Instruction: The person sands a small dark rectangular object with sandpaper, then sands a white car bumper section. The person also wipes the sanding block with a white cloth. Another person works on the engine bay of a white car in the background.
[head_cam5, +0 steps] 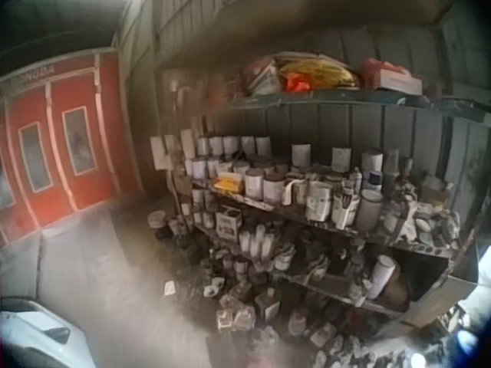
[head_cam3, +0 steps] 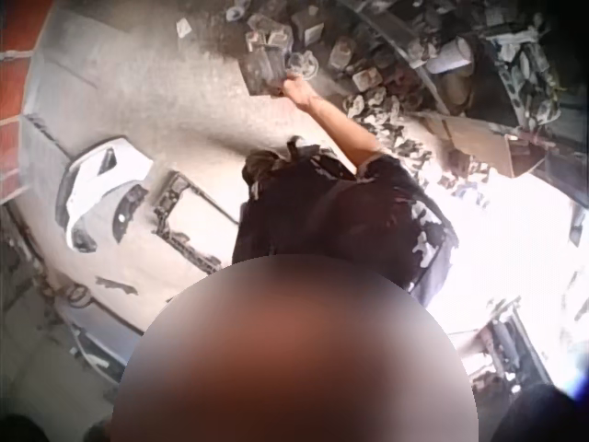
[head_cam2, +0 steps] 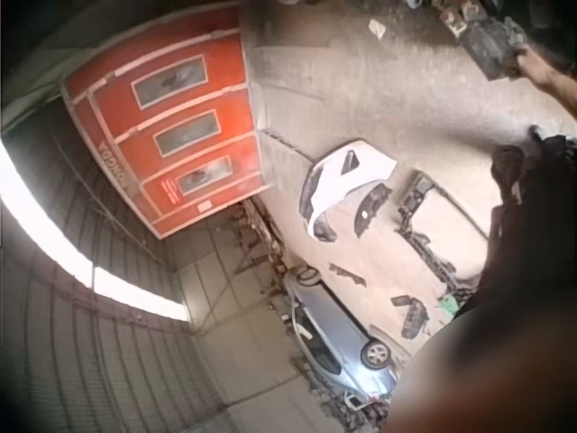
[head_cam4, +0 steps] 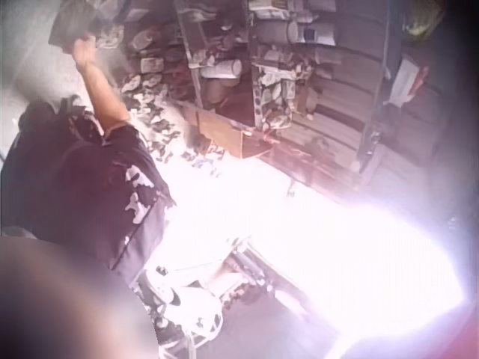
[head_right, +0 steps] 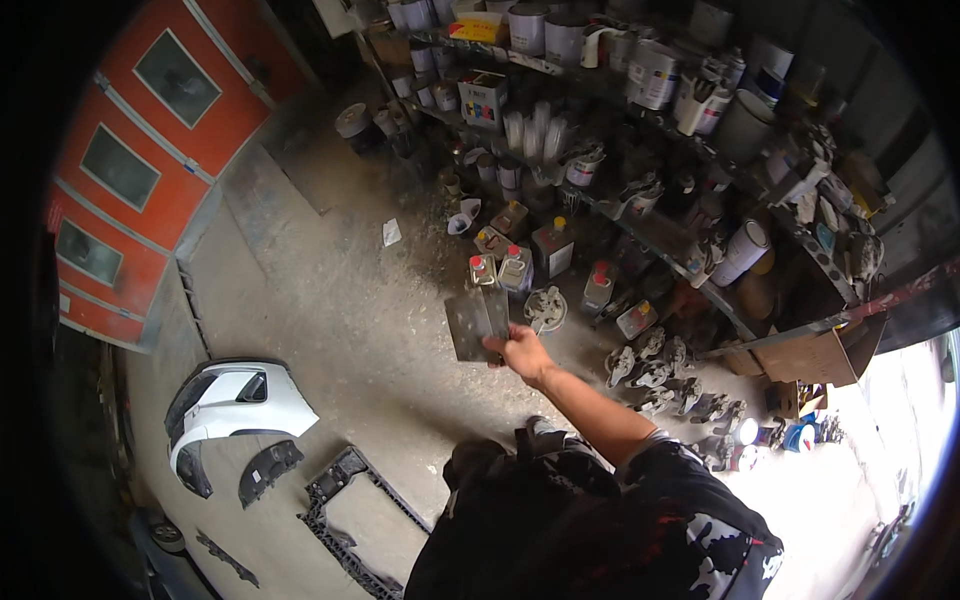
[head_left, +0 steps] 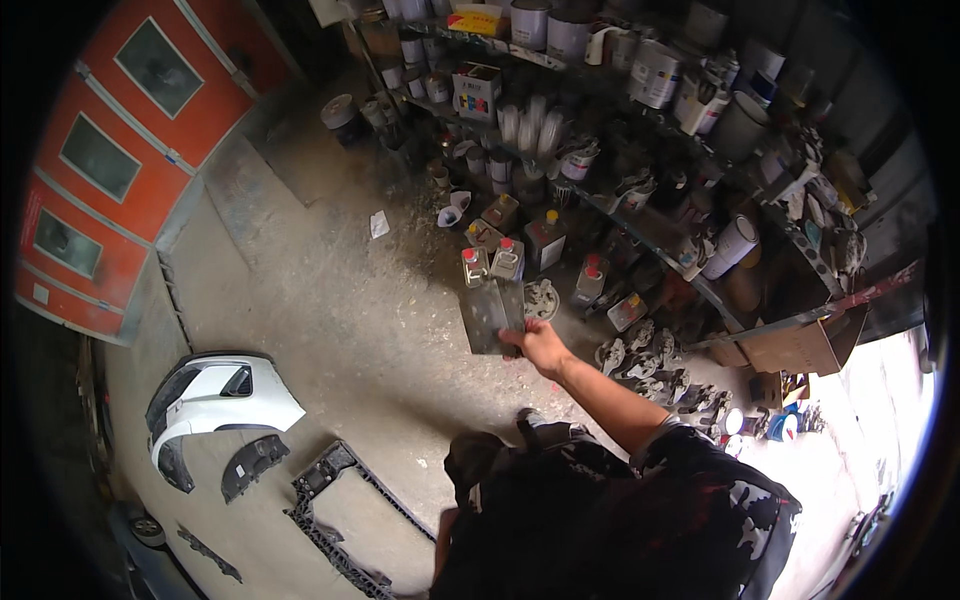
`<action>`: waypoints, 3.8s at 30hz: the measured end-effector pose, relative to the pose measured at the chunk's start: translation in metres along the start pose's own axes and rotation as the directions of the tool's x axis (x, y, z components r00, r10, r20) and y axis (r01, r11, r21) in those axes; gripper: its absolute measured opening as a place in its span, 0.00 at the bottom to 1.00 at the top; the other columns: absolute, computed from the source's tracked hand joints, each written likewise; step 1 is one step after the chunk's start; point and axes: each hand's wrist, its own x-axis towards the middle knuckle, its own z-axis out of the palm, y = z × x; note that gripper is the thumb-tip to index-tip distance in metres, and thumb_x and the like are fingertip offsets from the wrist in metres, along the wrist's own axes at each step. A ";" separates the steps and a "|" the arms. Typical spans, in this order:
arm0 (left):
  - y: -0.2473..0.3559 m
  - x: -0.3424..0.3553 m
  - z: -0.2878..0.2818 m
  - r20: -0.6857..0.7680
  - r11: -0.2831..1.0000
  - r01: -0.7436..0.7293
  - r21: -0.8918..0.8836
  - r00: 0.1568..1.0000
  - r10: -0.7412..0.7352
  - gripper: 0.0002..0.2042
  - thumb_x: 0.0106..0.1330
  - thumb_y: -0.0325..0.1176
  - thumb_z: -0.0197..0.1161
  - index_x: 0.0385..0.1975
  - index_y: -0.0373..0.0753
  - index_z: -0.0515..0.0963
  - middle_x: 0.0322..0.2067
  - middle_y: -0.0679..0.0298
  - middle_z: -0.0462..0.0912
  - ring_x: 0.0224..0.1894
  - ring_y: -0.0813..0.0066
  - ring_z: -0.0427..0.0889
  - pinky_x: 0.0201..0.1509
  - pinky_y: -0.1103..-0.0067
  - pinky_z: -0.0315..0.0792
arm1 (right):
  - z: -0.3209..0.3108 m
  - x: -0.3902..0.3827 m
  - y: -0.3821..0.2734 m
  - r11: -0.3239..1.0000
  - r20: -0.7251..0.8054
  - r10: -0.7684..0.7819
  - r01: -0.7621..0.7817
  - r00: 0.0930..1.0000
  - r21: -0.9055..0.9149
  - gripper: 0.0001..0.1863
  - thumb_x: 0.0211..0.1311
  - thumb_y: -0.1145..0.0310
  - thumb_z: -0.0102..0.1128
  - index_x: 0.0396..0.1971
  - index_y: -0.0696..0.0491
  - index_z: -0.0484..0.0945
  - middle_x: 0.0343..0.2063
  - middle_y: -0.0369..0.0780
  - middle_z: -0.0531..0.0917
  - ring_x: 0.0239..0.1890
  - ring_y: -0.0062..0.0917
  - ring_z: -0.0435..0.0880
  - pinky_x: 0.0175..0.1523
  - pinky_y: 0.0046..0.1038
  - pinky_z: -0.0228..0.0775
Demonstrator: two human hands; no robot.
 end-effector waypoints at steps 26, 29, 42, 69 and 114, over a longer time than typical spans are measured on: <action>0.890 0.055 0.194 0.873 -0.103 -0.993 -0.063 -0.105 0.477 0.11 0.60 0.29 0.67 0.40 0.32 0.79 0.34 0.65 0.84 0.35 0.82 0.80 0.41 0.82 0.74 | 0.103 0.177 -0.112 0.792 -0.819 -0.299 0.606 0.490 0.073 0.07 0.64 0.71 0.59 0.37 0.57 0.80 0.31 0.34 0.84 0.32 0.18 0.81 0.38 0.25 0.75; 1.029 0.044 0.254 0.723 -0.358 -0.932 -0.051 -0.281 0.630 0.16 0.58 0.30 0.66 0.46 0.34 0.78 0.30 0.60 0.84 0.31 0.76 0.81 0.38 0.76 0.75 | 0.102 0.173 -0.105 0.725 -0.930 -0.120 0.671 0.346 0.156 0.07 0.64 0.68 0.59 0.38 0.56 0.79 0.31 0.36 0.84 0.31 0.21 0.82 0.36 0.27 0.76; 1.266 0.063 0.447 0.909 -0.959 -0.258 0.118 -0.361 0.209 0.13 0.61 0.38 0.61 0.43 0.39 0.79 0.38 0.54 0.83 0.49 0.53 0.76 0.51 0.62 0.71 | 0.208 0.311 -0.084 0.529 -0.962 0.251 0.847 -0.107 0.044 0.11 0.62 0.64 0.59 0.41 0.54 0.75 0.34 0.36 0.81 0.33 0.23 0.82 0.36 0.32 0.77; 1.275 0.001 0.433 0.909 -0.891 -0.310 -0.332 -0.359 -0.214 0.11 0.56 0.35 0.66 0.34 0.35 0.83 0.34 0.58 0.85 0.38 0.64 0.82 0.44 0.72 0.74 | 0.242 0.345 -0.112 0.564 -0.932 0.270 0.824 -0.243 -0.052 0.10 0.61 0.67 0.61 0.36 0.57 0.77 0.29 0.37 0.82 0.26 0.22 0.81 0.30 0.27 0.77; 0.745 -0.050 0.154 0.262 0.221 -0.419 -0.881 -0.819 -0.511 0.21 0.72 0.36 0.44 0.62 0.33 0.63 0.66 0.46 0.57 0.70 0.47 0.50 0.72 0.62 0.41 | 0.326 0.232 -0.118 0.596 -0.701 -0.173 0.493 -0.692 -0.634 0.10 0.66 0.69 0.56 0.37 0.62 0.79 0.30 0.35 0.83 0.32 0.13 0.77 0.35 0.20 0.72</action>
